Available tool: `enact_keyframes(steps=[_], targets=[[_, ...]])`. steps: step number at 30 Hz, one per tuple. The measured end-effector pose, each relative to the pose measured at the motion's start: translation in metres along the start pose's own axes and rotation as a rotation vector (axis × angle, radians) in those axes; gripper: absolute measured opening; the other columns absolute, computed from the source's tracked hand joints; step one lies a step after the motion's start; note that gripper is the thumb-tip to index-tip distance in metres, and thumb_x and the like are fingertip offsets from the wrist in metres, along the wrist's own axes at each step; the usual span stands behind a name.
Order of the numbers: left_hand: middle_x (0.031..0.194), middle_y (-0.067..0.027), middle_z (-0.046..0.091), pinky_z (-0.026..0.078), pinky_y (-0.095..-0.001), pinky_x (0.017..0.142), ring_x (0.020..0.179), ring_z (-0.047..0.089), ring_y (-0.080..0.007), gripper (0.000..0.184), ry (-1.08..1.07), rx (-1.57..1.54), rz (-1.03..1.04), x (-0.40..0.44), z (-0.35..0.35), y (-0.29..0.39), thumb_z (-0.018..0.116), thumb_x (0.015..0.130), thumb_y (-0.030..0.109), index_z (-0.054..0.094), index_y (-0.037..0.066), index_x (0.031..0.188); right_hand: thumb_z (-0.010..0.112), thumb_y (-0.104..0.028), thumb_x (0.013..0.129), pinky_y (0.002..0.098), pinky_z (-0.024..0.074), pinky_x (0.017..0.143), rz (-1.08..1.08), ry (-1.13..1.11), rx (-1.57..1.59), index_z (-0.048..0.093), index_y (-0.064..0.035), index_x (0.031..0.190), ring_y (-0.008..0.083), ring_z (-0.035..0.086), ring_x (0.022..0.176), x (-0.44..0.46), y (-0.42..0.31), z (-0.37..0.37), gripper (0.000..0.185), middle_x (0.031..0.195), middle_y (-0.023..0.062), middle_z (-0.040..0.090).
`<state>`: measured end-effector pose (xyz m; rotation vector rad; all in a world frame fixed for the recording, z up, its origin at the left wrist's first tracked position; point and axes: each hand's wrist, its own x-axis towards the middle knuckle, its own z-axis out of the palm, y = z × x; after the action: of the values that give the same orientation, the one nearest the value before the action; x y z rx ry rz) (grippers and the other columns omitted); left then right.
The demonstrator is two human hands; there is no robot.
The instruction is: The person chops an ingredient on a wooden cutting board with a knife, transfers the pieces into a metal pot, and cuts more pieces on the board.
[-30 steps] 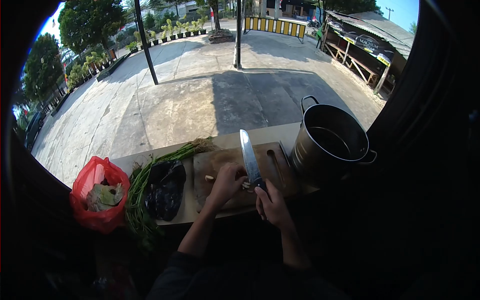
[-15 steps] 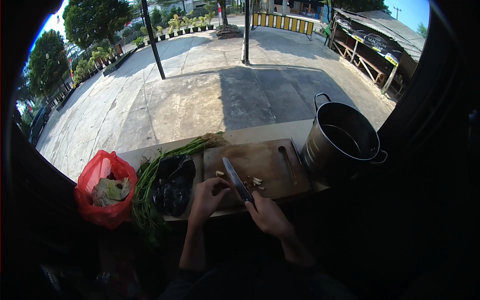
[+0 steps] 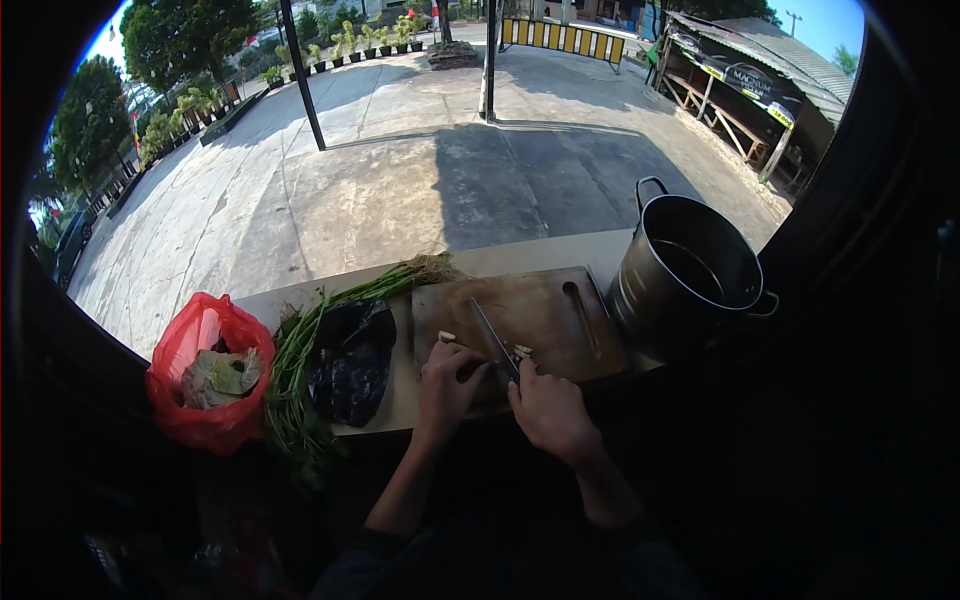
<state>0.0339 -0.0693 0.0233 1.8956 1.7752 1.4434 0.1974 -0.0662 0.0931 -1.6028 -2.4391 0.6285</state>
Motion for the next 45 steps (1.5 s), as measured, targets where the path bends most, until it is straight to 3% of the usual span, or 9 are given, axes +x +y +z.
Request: enact_keyframes(steps=[4, 16, 22, 29, 34, 40, 45], targets=[[0.083, -0.0102, 0.066, 0.050, -0.0356, 0.072, 0.082, 0.062, -0.0260, 0.014, -0.012, -0.014, 0.017, -0.002, 0.000, 0.000, 0.079, 0.072, 0.008, 0.073, 0.003, 0.083, 0.050, -0.027, 0.096, 0.0473, 0.0558, 0.066, -0.035, -0.002, -0.104, 0.048, 0.0005, 0.100, 0.0373, 0.069, 0.074, -0.003, -0.006, 0.001, 0.027, 0.073, 0.0185, 0.068], [0.082, -0.0107, 0.064, 0.048, -0.0381, 0.074, 0.083, 0.058, -0.0288, 0.014, 0.013, 0.071, 0.052, -0.003, 0.002, 0.004, 0.076, 0.075, 0.011, 0.067, 0.001, 0.080, 0.050, -0.027, 0.097, 0.0453, 0.0565, 0.064, -0.012, -0.004, -0.159, 0.046, -0.0020, 0.101, 0.0369, 0.069, 0.071, -0.012, -0.006, -0.002, 0.025, 0.072, 0.0164, 0.068], [0.082, -0.0101, 0.064, 0.048, -0.0386, 0.075, 0.084, 0.058, -0.0286, 0.013, -0.005, 0.052, 0.043, -0.002, -0.001, 0.007, 0.075, 0.076, 0.010, 0.067, 0.001, 0.081, 0.053, -0.027, 0.095, 0.0435, 0.0566, 0.064, 0.043, 0.009, -0.207, 0.045, -0.0024, 0.102, 0.0342, 0.070, 0.071, -0.006, -0.012, 0.031, 0.027, 0.073, 0.0151, 0.069], [0.083, -0.0092, 0.066, 0.049, -0.0363, 0.075, 0.084, 0.060, -0.0264, 0.014, -0.005, 0.019, 0.050, -0.005, -0.002, 0.003, 0.077, 0.074, 0.010, 0.072, 0.002, 0.084, 0.053, -0.028, 0.095, 0.0436, 0.0566, 0.064, -0.070, 0.082, -0.177, 0.045, -0.0018, 0.102, 0.0351, 0.070, 0.073, 0.013, 0.001, 0.020, 0.028, 0.075, 0.0165, 0.069], [0.084, -0.0095, 0.066, 0.049, -0.0363, 0.076, 0.085, 0.060, -0.0261, 0.014, -0.006, 0.014, -0.007, -0.004, -0.002, 0.002, 0.077, 0.074, 0.010, 0.073, 0.003, 0.085, 0.052, -0.028, 0.096, 0.0464, 0.0556, 0.068, 0.024, 0.002, -0.178, 0.045, -0.0017, 0.103, 0.0377, 0.069, 0.076, 0.001, -0.010, 0.031, 0.028, 0.076, 0.0178, 0.068], [0.084, -0.0090, 0.066, 0.049, -0.0366, 0.077, 0.085, 0.059, -0.0263, 0.014, -0.020, 0.011, 0.034, -0.003, -0.004, 0.002, 0.075, 0.073, 0.007, 0.072, 0.002, 0.085, 0.050, -0.027, 0.096, 0.0478, 0.0551, 0.071, -0.063, -0.008, -0.128, 0.045, -0.0011, 0.104, 0.0388, 0.069, 0.080, 0.019, 0.001, 0.017, 0.028, 0.081, 0.0205, 0.068], [0.084, -0.0092, 0.067, 0.050, -0.0349, 0.079, 0.086, 0.062, -0.0244, 0.016, -0.024, -0.035, -0.037, -0.004, -0.005, 0.002, 0.077, 0.070, 0.007, 0.075, 0.005, 0.086, 0.050, -0.027, 0.096, 0.0479, 0.0550, 0.071, -0.011, -0.081, -0.110, 0.044, -0.0008, 0.104, 0.0385, 0.069, 0.080, -0.001, -0.010, 0.013, 0.028, 0.082, 0.0212, 0.068]])
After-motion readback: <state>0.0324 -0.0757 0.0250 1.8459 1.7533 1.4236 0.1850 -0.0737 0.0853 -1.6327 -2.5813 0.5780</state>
